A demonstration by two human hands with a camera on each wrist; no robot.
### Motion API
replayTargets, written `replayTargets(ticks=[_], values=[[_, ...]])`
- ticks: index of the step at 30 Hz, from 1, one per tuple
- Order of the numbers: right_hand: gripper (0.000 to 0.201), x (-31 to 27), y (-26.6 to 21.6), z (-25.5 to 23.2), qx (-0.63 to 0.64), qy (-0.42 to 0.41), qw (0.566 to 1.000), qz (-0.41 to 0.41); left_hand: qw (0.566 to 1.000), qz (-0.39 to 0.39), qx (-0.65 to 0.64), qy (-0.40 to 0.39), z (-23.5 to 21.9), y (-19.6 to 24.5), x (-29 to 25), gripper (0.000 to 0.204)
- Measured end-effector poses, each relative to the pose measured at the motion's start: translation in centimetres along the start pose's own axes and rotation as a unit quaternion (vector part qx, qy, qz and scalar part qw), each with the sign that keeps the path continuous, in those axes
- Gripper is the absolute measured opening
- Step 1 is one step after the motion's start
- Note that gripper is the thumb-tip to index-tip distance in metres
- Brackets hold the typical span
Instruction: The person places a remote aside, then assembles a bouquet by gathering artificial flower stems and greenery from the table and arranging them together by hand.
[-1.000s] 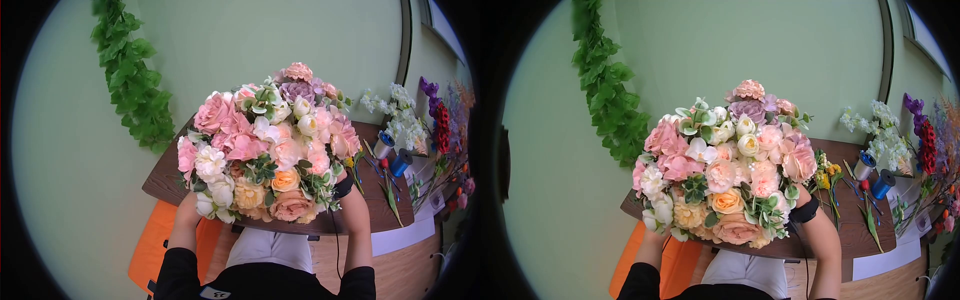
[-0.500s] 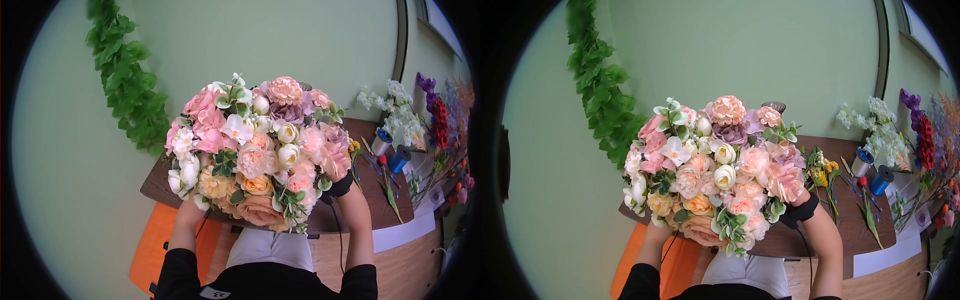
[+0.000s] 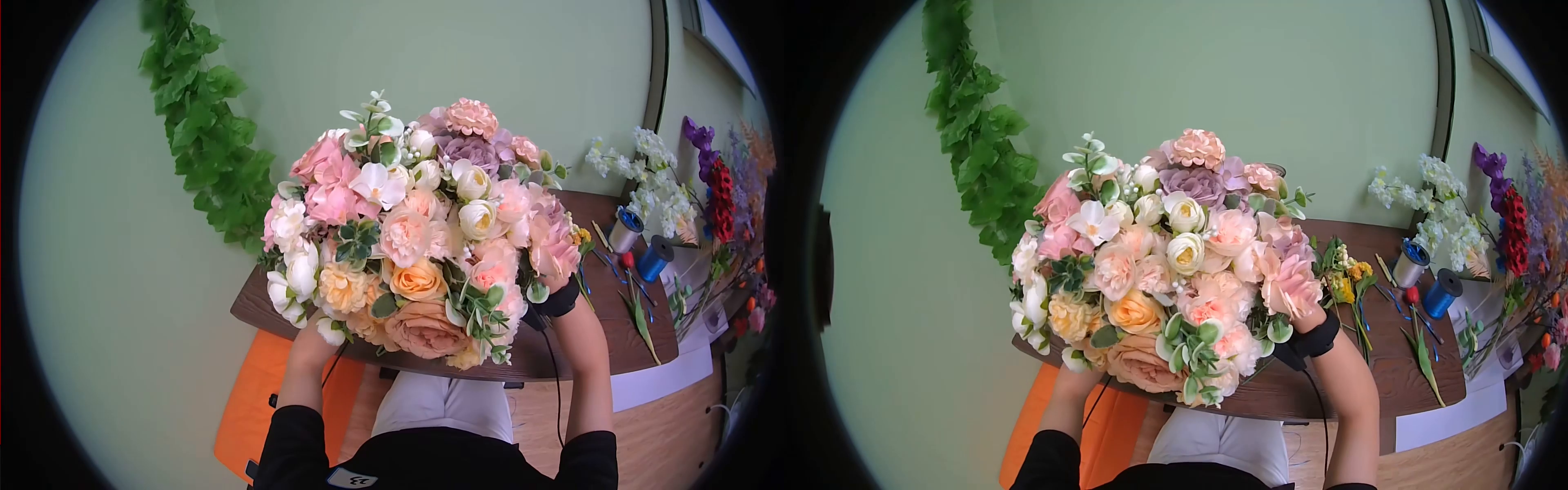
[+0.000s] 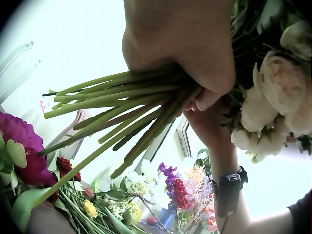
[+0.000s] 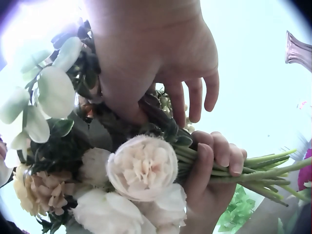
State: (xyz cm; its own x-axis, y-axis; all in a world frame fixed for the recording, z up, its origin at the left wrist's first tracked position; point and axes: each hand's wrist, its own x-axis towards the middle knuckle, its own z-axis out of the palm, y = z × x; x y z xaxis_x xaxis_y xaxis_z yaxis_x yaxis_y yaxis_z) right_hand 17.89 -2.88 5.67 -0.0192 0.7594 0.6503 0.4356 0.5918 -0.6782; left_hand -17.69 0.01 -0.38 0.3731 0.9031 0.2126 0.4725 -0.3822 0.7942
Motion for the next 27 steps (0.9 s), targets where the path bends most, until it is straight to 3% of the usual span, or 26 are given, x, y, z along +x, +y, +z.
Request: replayTargets(ticks=[7,8,12,15,17,19,21,22,23,24,25,27], values=[[0.048,3.3,-1.0,1.4,-0.006,-0.004,1.0,-0.009,0.999,0.012,-0.029,-0.011,0.4,0.2,0.4,0.022],[0.048,0.1,-0.6,0.1,-0.007,-0.004,1.0,-0.01,0.999,0.014,-0.033,-0.013,0.4,0.2,0.5,0.022],[0.056,-1.4,-0.4,1.2,0.036,-0.044,0.998,0.001,0.998,0.023,-0.048,-0.022,0.9,0.5,0.9,0.022],[0.049,-2.4,2.9,2.7,0.002,0.018,0.999,-0.03,0.998,0.029,-0.057,-0.03,1.0,0.7,1.1,0.021],[0.041,-1.9,4.2,3.3,-0.023,-0.091,0.995,-0.014,0.997,0.033,-0.063,-0.034,1.1,0.9,1.2,0.021],[0.035,-2.0,2.6,3.4,-0.085,-0.121,0.989,-0.015,0.996,0.036,-0.07,-0.036,1.1,1.0,1.4,0.021],[0.036,-1.6,0.7,4.1,0.077,-0.112,0.99,0.029,0.996,0.038,-0.077,-0.038,1.2,1.1,1.4,0.021],[0.041,-0.7,0.3,3.9,0.007,-0.153,0.987,-0.055,0.995,0.04,-0.079,-0.04,1.2,1.2,1.4,0.021],[0.041,-0.4,-0.5,4.0,0.009,-0.153,0.987,-0.054,0.995,0.041,-0.082,-0.042,1.1,1.2,1.5,0.02],[0.037,-0.1,-1.5,4.1,0.293,-0.126,0.946,0.055,0.995,0.042,-0.085,-0.044,1.1,1.2,1.5,0.02],[0.032,0.0,-2.2,4.1,0.549,-0.087,0.816,0.159,0.994,0.044,-0.088,-0.045,1.1,1.3,1.6,0.02],[0.025,0.0,-2.2,3.9,0.539,-0.058,0.816,0.2,0.993,0.048,-0.094,-0.049,1.2,1.4,1.7,0.02]])
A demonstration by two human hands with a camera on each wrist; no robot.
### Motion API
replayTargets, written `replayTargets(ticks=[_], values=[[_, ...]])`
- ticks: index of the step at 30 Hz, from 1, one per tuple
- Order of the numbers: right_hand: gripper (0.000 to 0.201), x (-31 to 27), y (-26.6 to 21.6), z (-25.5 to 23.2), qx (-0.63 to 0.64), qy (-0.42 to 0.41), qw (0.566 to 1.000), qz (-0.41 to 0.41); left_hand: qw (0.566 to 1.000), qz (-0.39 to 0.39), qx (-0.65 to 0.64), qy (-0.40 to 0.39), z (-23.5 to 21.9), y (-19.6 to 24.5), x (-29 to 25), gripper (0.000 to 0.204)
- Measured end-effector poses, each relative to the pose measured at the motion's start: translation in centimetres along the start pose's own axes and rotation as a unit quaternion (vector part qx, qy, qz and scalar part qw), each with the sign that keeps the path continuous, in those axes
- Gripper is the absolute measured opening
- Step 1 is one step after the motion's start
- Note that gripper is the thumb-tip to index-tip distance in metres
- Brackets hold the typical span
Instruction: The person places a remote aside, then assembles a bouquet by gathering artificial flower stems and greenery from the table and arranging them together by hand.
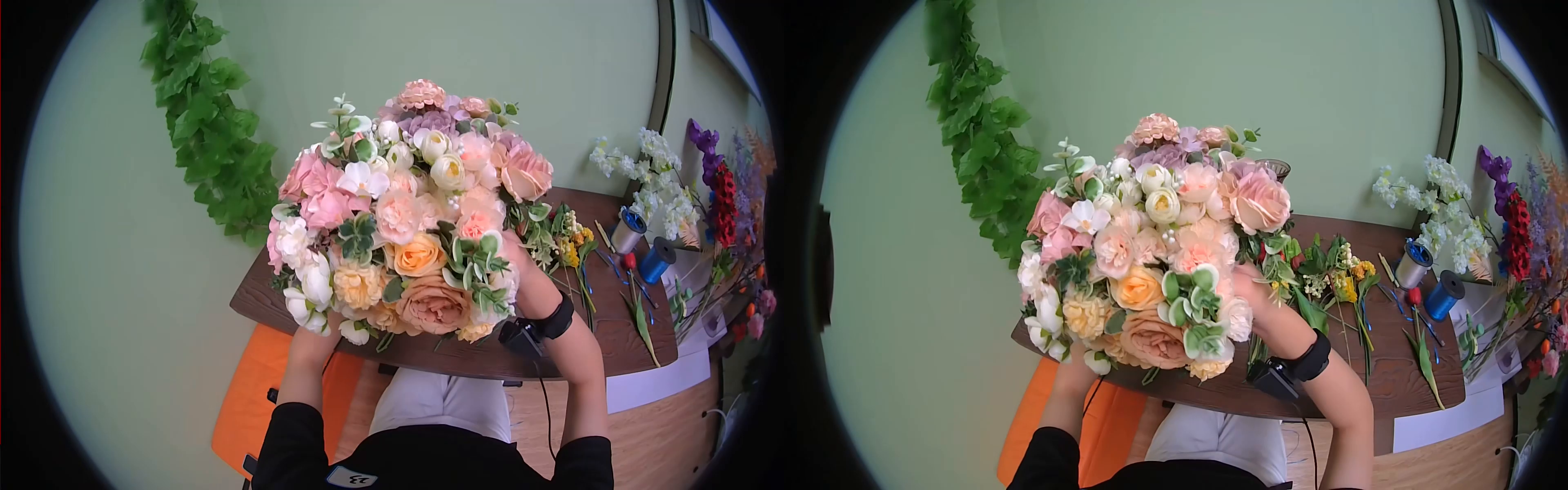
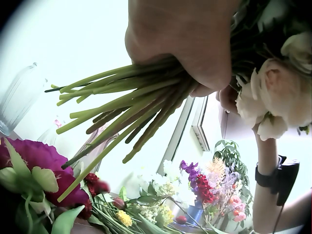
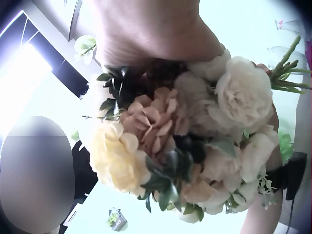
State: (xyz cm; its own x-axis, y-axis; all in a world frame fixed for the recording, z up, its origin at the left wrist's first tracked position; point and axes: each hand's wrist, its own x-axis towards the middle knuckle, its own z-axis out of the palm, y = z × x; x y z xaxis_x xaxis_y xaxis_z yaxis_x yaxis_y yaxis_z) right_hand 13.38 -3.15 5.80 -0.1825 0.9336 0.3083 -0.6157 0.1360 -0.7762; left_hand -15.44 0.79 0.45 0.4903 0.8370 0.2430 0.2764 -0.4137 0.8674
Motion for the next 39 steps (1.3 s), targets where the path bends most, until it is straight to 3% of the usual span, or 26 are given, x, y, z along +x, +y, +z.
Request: replayTargets(ticks=[2,3,4,5,6,7,8,10,14,15,16,18,22,24,25,29,33,39], values=[[0.023,0.1,0.1,-0.8,-0.014,-0.082,0.997,-0.001,1.0,0.005,-0.008,-0.005,0.1,0.1,0.2,0.02],[0.033,0.1,-0.3,-0.6,-0.013,-0.135,0.991,0.017,1.0,0.007,-0.012,-0.008,0.2,0.2,0.4,0.02],[0.033,0.2,0.3,-0.7,-0.013,-0.135,0.991,0.017,1.0,0.009,-0.016,-0.01,0.3,0.2,0.5,0.02],[0.032,0.4,1.4,-1.0,-0.155,-0.09,0.981,-0.074,1.0,0.012,-0.02,-0.012,0.4,0.3,0.6,0.02],[0.032,0.5,2.3,-0.9,-0.293,-0.043,0.941,-0.162,1.0,0.014,-0.024,-0.014,0.5,0.4,0.7,0.02],[0.035,-0.5,1.5,1.6,-0.513,-0.031,0.817,-0.262,0.999,0.015,-0.028,-0.016,0.6,0.4,0.9,0.02],[0.035,-0.8,1.0,2.1,-0.514,-0.031,0.816,-0.261,0.999,0.017,-0.033,-0.018,0.7,0.5,1.0,0.02],[0.04,-1.1,0.4,2.3,-0.636,-0.085,0.741,-0.198,0.999,0.023,-0.04,-0.022,0.8,0.6,1.3,0.02],[0.042,-1.0,-0.1,1.1,-0.588,-0.089,0.767,-0.243,0.997,0.033,-0.055,-0.031,1.0,0.9,2.0,0.019],[0.048,0.0,2.6,-1.3,-0.31,-0.009,0.946,-0.096,0.997,0.034,-0.058,-0.033,1.1,1.0,2.0,0.019],[0.055,0.7,2.6,-3.1,-0.088,-0.062,0.989,-0.098,0.997,0.035,-0.062,-0.035,1.2,1.0,2.1,0.019],[0.044,-0.4,-0.9,3.4,-0.308,0.039,0.934,-0.179,0.996,0.037,-0.07,-0.037,1.3,1.1,2.4,0.019],[0.036,-0.3,-1.6,3.4,-0.306,0.086,0.935,-0.16,0.995,0.042,-0.087,-0.041,1.5,1.1,2.5,0.019],[0.035,-0.5,-2.1,2.4,-0.222,0.148,0.962,-0.059,0.994,0.044,-0.095,-0.043,1.6,1.1,2.6,0.019],[0.03,-0.6,-2.2,3.2,-0.232,0.214,0.947,-0.064,0.993,0.044,-0.099,-0.044,1.6,1.1,2.7,0.019],[0.023,-1.9,-3.1,4.0,-0.359,0.16,0.911,-0.129,0.991,0.048,-0.118,-0.043,1.9,1.1,2.9,0.019],[0.021,-2.9,-3.5,4.8,-0.412,0.157,0.881,-0.172,0.988,0.048,-0.139,-0.045,2.3,0.9,2.7,0.019],[0.023,-3.2,-4.0,3.9,-0.377,0.164,0.895,-0.17,0.983,0.052,-0.169,-0.047,2.6,0.8,2.7,0.019]])
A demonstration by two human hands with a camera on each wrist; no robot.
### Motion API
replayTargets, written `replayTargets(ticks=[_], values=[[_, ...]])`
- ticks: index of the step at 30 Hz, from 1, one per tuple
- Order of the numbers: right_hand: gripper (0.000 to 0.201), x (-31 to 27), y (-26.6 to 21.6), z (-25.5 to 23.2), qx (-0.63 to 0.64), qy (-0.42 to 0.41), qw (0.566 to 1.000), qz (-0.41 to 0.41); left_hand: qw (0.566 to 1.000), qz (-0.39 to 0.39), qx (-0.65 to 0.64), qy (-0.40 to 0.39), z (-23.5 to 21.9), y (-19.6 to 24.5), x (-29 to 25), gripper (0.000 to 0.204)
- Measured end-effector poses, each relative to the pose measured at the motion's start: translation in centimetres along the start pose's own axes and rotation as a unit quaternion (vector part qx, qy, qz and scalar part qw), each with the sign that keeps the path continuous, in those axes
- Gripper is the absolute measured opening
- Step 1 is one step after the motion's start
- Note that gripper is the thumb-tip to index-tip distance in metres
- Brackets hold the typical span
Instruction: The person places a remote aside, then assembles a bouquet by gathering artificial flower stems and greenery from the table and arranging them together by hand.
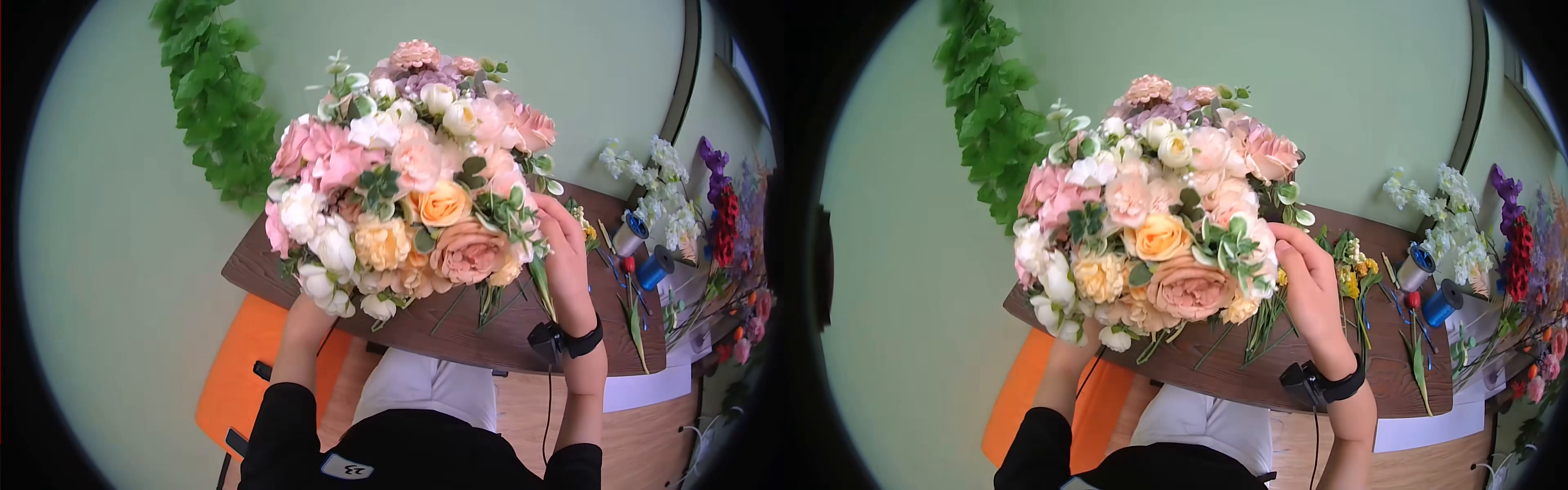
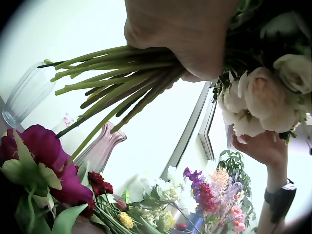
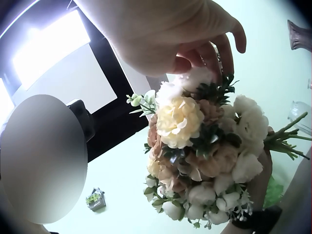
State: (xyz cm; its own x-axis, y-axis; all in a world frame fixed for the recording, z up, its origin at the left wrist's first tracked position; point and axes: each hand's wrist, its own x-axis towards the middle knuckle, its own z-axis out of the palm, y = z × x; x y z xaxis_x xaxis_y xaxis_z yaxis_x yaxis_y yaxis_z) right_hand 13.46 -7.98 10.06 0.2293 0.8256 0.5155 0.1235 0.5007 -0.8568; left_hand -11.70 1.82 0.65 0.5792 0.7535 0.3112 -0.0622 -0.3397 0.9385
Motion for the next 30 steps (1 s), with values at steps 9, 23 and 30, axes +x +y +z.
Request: replayTargets(ticks=[9,23,30], values=[[0.023,0.4,1.8,-0.8,0.001,0.029,0.999,0.026,0.999,0.014,-0.035,-0.03,0.6,0.3,1.7,0.02],[0.019,-1.0,8.1,-14.1,-0.174,0.063,0.969,0.162,0.984,0.009,-0.116,-0.132,5.1,-1.2,4.8,0.021],[0.026,-2.7,10.8,-16.2,-0.233,0.024,0.919,0.316,0.977,0.025,-0.145,-0.155,5.8,-0.7,6.4,0.021]])
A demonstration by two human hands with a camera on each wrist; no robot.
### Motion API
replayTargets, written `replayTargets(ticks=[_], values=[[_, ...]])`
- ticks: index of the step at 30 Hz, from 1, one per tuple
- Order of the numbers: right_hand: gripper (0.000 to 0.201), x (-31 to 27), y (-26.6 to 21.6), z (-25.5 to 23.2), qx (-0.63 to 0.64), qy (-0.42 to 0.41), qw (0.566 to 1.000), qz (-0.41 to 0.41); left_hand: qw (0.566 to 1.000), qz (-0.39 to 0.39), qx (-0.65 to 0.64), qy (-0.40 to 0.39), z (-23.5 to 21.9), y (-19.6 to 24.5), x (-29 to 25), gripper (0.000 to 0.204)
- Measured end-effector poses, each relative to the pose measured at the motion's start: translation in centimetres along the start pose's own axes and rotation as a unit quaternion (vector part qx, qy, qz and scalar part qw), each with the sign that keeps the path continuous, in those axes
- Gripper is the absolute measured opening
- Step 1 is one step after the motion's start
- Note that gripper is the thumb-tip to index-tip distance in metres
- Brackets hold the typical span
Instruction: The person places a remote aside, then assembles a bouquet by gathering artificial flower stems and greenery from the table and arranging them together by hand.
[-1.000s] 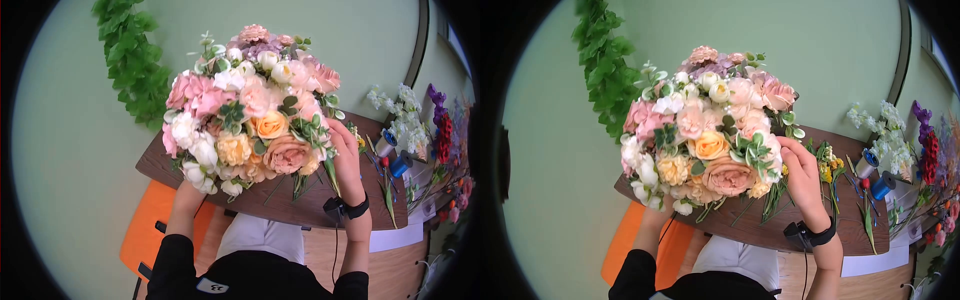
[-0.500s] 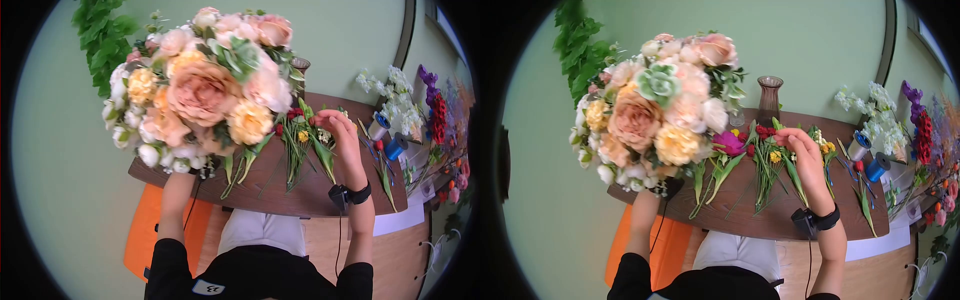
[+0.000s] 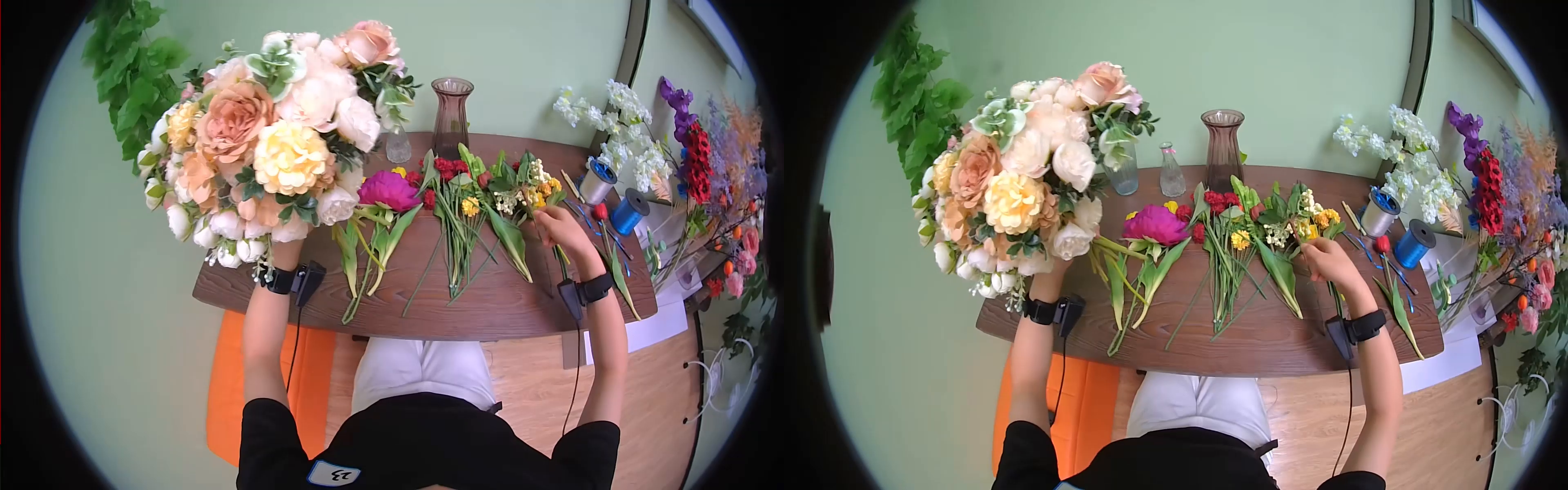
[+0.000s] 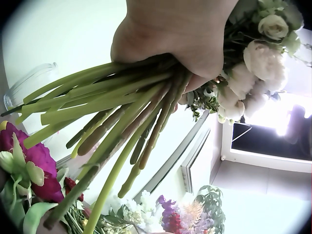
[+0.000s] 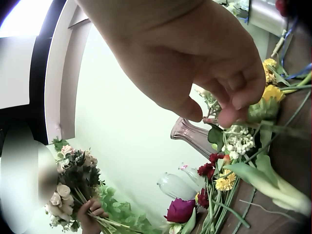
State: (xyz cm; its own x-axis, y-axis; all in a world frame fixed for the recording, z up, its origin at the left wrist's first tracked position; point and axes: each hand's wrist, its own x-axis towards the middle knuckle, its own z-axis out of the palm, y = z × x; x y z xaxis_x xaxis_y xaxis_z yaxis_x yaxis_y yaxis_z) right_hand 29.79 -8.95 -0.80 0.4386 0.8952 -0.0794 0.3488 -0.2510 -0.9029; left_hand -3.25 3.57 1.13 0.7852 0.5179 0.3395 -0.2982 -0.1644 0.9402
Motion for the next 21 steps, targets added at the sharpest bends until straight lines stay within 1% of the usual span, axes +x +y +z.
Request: replayTargets(ticks=[1,2,3,5,6,7,9,10,11,13,15,17,18,19,21], values=[[0.027,0.3,0.0,0.2,0.02,-0.038,0.999,0.024,1.0,0.005,0.001,0.0,-0.2,0.4,0.2,0.021],[0.027,0.5,0.0,0.6,0.065,-0.041,0.997,0.012,1.0,0.012,0.003,0.001,-0.5,0.9,0.3,0.021],[0.027,0.9,0.0,0.9,0.065,-0.045,0.997,0.004,1.0,0.018,0.006,0.004,-0.9,1.4,0.4,0.022],[0.027,1.7,-0.2,1.2,0.086,-0.048,0.995,-0.013,0.999,0.031,0.012,0.01,-1.7,2.5,0.5,0.022],[0.026,2.0,-0.3,1.6,0.105,-0.029,0.994,-0.025,0.999,0.038,0.015,0.013,-2.0,3.1,0.6,0.022],[0.026,2.5,-0.4,1.8,0.106,-0.034,0.993,-0.032,0.999,0.043,0.017,0.015,-2.3,3.5,0.6,0.022],[0.025,3.4,-0.2,1.8,0.11,-0.017,0.993,-0.026,0.998,0.052,0.02,0.016,-2.9,4.3,0.7,0.022],[0.022,3.7,-0.3,1.7,0.151,-0.024,0.988,-0.024,0.998,0.056,0.021,0.016,-3.1,4.6,0.8,0.022],[0.022,3.9,-0.5,1.9,0.152,-0.026,0.988,-0.027,0.998,0.06,0.021,0.016,-3.2,4.9,0.8,0.022],[0.017,4.1,-0.9,2.4,0.246,0.052,0.965,-0.078,0.997,0.068,0.02,0.015,-3.6,5.4,1.1,0.023],[0.014,3.7,-2.0,1.8,0.227,0.062,0.969,-0.074,0.997,0.075,0.018,0.013,-3.8,5.9,1.3,0.023],[0.014,3.1,-3.7,2.8,0.181,0.153,0.955,-0.179,0.997,0.08,0.015,0.011,-4.0,6.4,1.4,0.023],[0.014,2.9,-4.5,3.5,0.185,0.169,0.939,-0.236,0.997,0.081,0.013,0.009,-3.8,6.7,1.6,0.023],[0.014,2.4,-5.4,4.3,0.187,0.17,0.939,-0.235,0.997,0.08,0.014,0.008,-4.3,6.3,1.8,0.023],[0.013,0.8,-7.7,5.8,0.174,0.204,0.915,-0.301,0.997,0.066,-0.047,-0.003,-5.6,4.9,2.2,0.023]])
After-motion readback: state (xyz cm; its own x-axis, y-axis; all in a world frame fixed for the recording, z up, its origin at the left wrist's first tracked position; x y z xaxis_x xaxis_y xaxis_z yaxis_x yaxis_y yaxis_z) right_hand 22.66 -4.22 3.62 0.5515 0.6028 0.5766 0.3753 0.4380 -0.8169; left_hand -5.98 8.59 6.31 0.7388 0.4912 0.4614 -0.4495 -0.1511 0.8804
